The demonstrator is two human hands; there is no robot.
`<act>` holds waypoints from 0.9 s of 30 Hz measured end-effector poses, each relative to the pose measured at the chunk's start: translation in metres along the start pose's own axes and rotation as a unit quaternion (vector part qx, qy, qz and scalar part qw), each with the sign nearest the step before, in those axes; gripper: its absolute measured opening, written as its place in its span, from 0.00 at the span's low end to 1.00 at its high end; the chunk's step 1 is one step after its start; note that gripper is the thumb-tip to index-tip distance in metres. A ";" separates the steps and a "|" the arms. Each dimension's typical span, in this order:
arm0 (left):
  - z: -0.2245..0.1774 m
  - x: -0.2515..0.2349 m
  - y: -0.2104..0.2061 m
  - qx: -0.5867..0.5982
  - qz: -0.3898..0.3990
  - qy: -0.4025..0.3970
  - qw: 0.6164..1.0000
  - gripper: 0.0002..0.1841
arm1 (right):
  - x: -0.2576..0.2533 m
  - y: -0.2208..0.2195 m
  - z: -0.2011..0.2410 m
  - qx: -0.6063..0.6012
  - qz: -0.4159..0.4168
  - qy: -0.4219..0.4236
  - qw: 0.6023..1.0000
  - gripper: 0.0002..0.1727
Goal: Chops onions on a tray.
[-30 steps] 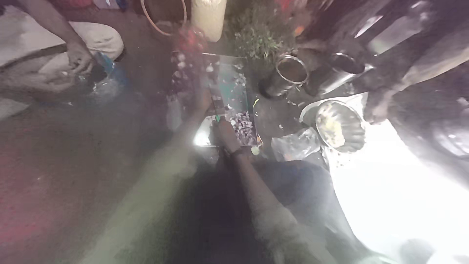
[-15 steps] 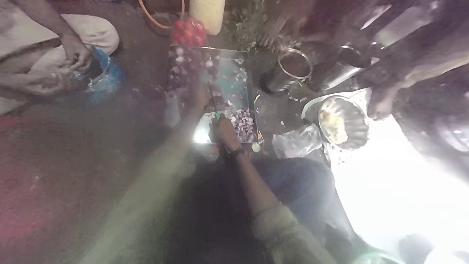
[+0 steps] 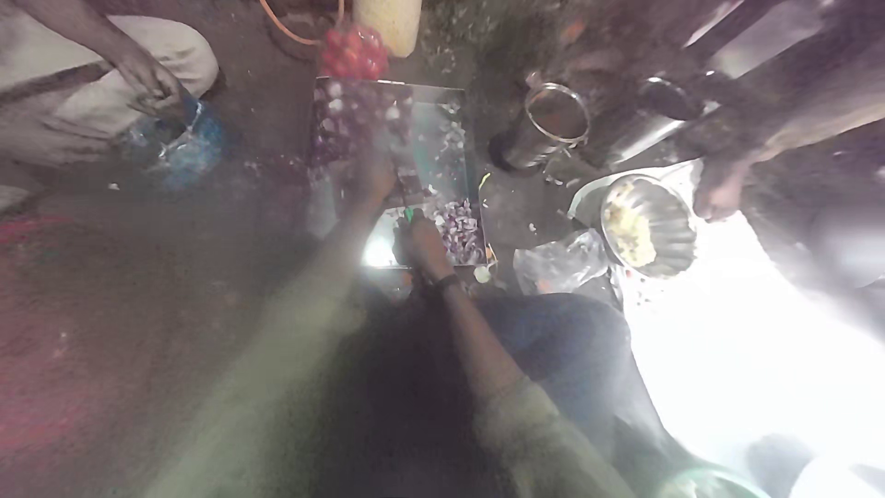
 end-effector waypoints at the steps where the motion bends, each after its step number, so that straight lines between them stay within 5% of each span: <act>1: -0.001 0.000 0.000 0.000 0.001 0.001 1.000 0.09 | 0.001 0.001 0.001 -0.005 0.001 0.001 1.000 0.24; 7: -0.004 0.004 0.009 -0.008 0.025 0.028 0.999 0.10 | -0.021 -0.014 0.010 0.041 -0.012 0.068 0.997 0.20; 12: 0.005 0.000 0.003 0.002 -0.013 0.047 0.999 0.10 | -0.050 -0.027 0.018 0.083 -0.006 0.017 0.996 0.24; 21: 0.001 -0.006 -0.003 -0.003 0.032 0.010 0.999 0.11 | 0.006 0.009 -0.012 -0.130 -0.050 -0.041 0.989 0.25; 27: -0.017 -0.007 0.011 0.001 0.030 -0.011 0.999 0.21 | -0.009 0.005 -0.053 -0.214 -0.060 -0.110 0.969 0.28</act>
Point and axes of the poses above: each hand's wrist, its own x-axis away from the middle knuckle, its own y-axis out of the back of the hand, z = x × y, the point moved 2 cm from there along -x, towards the middle knuckle, and after that the axes turned 6 degrees about -z, right-handed, at the moved point
